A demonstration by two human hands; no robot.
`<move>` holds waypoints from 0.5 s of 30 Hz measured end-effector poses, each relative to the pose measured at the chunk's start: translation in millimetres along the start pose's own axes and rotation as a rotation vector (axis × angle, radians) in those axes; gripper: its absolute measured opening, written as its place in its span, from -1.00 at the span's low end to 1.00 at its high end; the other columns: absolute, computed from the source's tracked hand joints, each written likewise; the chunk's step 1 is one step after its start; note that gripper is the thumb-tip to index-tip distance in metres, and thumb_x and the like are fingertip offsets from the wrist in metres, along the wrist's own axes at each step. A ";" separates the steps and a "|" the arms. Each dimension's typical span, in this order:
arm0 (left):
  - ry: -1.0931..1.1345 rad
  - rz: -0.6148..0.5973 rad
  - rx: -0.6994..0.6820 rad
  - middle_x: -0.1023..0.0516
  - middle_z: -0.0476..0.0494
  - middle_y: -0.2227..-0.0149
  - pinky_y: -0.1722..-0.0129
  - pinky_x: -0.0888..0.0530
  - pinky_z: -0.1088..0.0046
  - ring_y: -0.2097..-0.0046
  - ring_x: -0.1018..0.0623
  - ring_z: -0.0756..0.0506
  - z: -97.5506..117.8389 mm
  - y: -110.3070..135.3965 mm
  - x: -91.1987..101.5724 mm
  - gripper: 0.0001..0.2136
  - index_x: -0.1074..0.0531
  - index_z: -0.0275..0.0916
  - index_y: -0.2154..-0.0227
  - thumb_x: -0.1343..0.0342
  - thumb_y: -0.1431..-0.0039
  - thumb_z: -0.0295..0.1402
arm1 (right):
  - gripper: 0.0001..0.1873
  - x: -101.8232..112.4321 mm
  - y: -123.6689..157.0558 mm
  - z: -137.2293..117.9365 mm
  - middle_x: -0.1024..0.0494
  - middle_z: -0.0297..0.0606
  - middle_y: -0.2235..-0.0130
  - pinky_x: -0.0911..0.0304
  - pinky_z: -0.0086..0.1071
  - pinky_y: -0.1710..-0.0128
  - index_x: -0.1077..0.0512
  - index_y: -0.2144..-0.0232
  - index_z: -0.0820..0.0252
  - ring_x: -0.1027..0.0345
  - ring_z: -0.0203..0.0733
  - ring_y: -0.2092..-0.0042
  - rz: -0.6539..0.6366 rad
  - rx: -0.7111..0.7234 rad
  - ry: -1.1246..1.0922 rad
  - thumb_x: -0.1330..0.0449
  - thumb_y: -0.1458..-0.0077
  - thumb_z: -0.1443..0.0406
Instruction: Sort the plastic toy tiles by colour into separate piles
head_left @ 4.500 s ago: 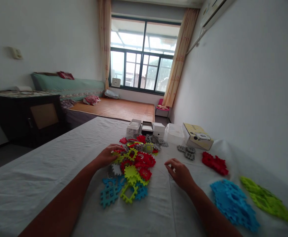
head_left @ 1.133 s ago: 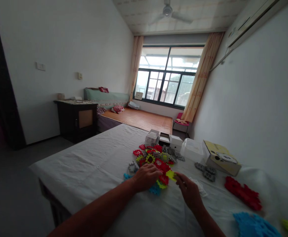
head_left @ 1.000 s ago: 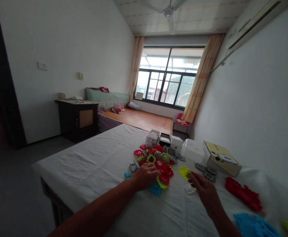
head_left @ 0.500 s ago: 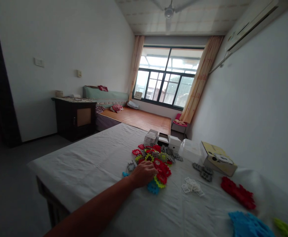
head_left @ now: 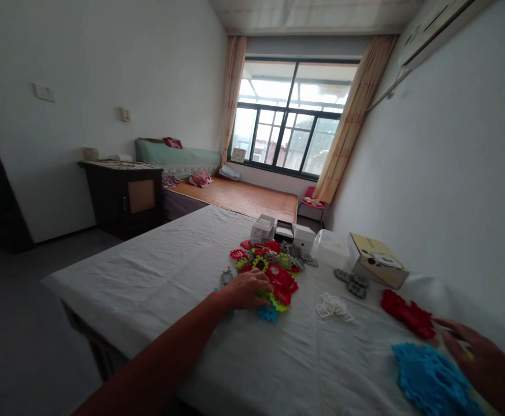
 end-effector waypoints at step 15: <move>-0.079 -0.044 0.124 -0.47 -0.09 0.17 0.09 -0.38 0.41 0.11 -0.45 -0.11 -15.7 8.8 2.6 -0.77 -0.40 -0.16 0.16 -0.15 -0.09 -0.34 | -0.70 -197.6 55.9 -295.3 -0.46 -0.20 0.09 -0.31 -0.20 0.03 -0.40 0.11 0.05 -0.34 -0.11 0.04 -0.506 0.588 -0.156 -0.07 -0.10 0.40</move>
Point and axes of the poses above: each hand's wrist, its own y-axis away from the middle knuckle, its own x-axis out of the back of the hand, z = x × y, the point moved 9 cm from there along -y, towards the middle knuckle
